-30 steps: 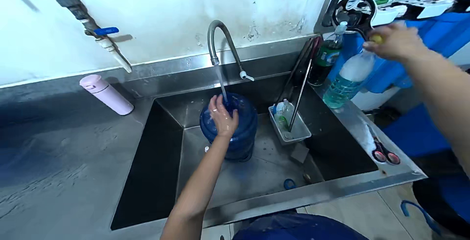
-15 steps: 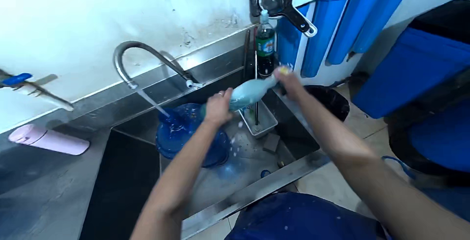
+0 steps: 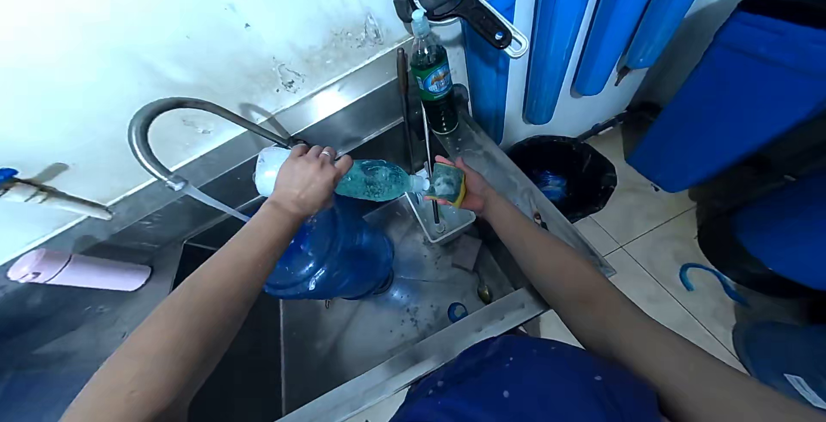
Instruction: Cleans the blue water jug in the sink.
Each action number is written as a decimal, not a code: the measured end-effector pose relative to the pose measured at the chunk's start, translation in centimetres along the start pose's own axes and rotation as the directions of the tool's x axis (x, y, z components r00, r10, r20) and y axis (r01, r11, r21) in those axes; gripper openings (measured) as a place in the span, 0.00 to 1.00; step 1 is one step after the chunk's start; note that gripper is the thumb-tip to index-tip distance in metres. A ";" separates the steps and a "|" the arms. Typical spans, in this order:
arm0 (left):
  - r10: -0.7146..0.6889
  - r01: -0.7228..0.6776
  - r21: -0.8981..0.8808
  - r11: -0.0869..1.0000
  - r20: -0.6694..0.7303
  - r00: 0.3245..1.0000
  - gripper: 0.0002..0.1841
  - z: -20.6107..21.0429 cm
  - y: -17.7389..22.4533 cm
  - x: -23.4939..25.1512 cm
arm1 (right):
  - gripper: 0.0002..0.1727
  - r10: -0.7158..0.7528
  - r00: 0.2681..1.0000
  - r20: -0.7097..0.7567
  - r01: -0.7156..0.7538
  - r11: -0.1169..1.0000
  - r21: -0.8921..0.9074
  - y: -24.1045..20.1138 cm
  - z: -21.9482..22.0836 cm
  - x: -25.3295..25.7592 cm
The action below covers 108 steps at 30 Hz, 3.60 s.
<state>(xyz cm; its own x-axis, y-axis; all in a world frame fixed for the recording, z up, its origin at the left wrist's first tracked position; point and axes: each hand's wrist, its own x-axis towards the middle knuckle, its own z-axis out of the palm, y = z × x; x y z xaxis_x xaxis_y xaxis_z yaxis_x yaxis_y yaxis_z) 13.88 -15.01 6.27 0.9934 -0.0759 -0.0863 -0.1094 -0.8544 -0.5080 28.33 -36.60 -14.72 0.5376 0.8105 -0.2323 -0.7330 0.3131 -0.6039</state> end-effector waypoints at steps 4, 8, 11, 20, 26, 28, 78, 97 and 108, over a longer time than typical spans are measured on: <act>-0.290 0.297 -0.670 0.681 0.126 0.949 0.39 0.4 4.6 4.4 | 0.32 0.043 0.983 -0.178 -0.034 0.998 0.054 2.3 1.8 -2.2; -0.477 -0.007 -0.993 -0.115 0.049 0.878 0.51 5.3 14.6 13.0 | 0.26 0.323 0.945 -0.056 -0.328 0.932 -0.152 8.7 3.8 -4.6; -0.498 -0.143 -0.953 -0.268 0.010 0.867 0.53 7.3 19.7 16.9 | 0.10 0.393 0.918 -0.059 -0.377 0.814 -0.442 10.1 4.3 -6.3; -0.931 0.698 -0.705 -0.124 0.327 0.165 0.59 18.6 -5.3 6.9 | 0.35 0.430 0.899 0.087 -0.193 0.566 -0.801 11.8 2.1 -5.2; -0.537 0.574 -0.803 0.162 0.416 0.734 0.22 15.1 -13.5 -3.9 | 0.62 -0.010 0.996 0.087 0.061 0.787 -0.614 10.6 2.7 -2.9; -0.537 0.324 -0.924 -0.203 0.382 0.753 0.28 17.4 -12.2 -9.2 | 0.69 -0.196 0.965 0.174 0.261 0.772 -0.579 11.7 7.1 0.4; -0.597 0.142 -0.913 0.381 -0.126 0.793 0.23 15.0 0.7 -14.4 | 0.30 -0.192 0.978 -0.085 -0.128 -0.227 -0.965 16.6 22.4 9.4; -0.993 0.249 -0.962 -0.108 0.116 0.016 0.34 23.5 0.1 -21.7 | 0.26 0.195 0.955 0.222 0.259 -0.193 -0.946 19.3 26.7 9.7; -0.853 -0.516 -0.679 -0.522 0.393 0.344 0.30 30.2 -3.0 -28.4 | 0.18 0.458 0.651 0.605 0.644 0.089 -0.760 25.1 27.0 17.5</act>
<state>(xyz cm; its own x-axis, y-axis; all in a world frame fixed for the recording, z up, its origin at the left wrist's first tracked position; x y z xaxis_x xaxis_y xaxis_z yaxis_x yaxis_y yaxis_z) -15.08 5.22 -15.59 0.4214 0.9044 0.0665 -0.4318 0.1356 0.8917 8.07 -1.23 -13.41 -0.2375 0.9708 0.0340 0.5978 0.1737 -0.7826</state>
